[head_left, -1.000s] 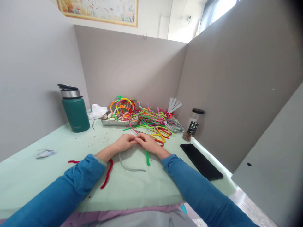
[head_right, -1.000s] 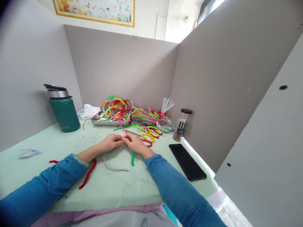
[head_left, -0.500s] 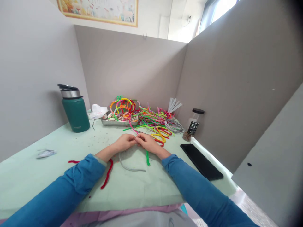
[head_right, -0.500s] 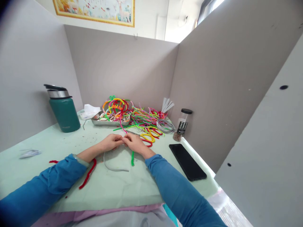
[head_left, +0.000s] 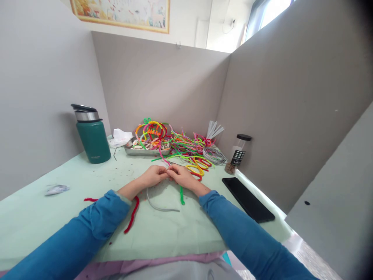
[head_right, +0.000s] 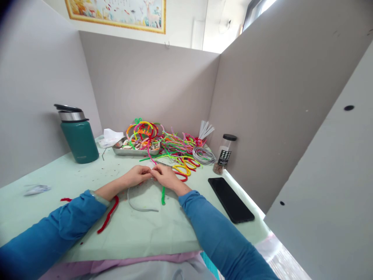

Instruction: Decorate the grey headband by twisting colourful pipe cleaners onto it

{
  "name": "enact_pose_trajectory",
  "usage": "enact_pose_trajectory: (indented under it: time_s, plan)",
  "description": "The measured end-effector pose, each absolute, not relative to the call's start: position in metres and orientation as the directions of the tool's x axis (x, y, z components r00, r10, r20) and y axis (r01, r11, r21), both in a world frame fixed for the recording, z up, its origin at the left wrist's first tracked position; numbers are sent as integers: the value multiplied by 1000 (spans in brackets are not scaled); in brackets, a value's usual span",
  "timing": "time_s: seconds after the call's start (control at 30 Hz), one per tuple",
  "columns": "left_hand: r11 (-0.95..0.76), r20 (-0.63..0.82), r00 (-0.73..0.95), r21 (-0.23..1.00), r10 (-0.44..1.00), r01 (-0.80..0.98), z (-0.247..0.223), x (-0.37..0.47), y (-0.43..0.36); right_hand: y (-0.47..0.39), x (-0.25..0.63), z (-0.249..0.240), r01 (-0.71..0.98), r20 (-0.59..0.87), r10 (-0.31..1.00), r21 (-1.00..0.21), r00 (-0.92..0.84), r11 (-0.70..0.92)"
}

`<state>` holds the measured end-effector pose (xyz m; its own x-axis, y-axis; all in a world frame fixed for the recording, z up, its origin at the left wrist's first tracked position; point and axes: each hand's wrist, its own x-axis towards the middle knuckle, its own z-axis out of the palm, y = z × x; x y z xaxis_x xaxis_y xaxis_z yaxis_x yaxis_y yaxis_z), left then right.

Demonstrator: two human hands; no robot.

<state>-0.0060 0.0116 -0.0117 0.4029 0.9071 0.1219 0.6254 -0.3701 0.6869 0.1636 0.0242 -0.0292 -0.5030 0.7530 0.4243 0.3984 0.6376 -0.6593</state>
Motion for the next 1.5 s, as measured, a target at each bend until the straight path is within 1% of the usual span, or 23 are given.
enact_pose_trajectory:
  time_s: [0.23, 0.5, 1.23, 1.5]
  plan:
    - [-400, 151, 411, 666, 899, 630, -13, -7, 13, 24, 164, -29, 394, 428, 750, -659, -505, 641]
    - [-386, 136, 410, 680, 902, 623, -13, -6, 12, 25, 163, -29, 398, 421, 756, -664, -501, 633]
    - [-393, 139, 406, 648, 903, 653, -10, -5, 10, 25, 163, -30, 405, 430, 747, -646, -507, 646]
    - [-405, 144, 415, 637, 899, 656, -12, -6, 11, 24, 163, -27, 424, 401, 760, -651, -512, 630]
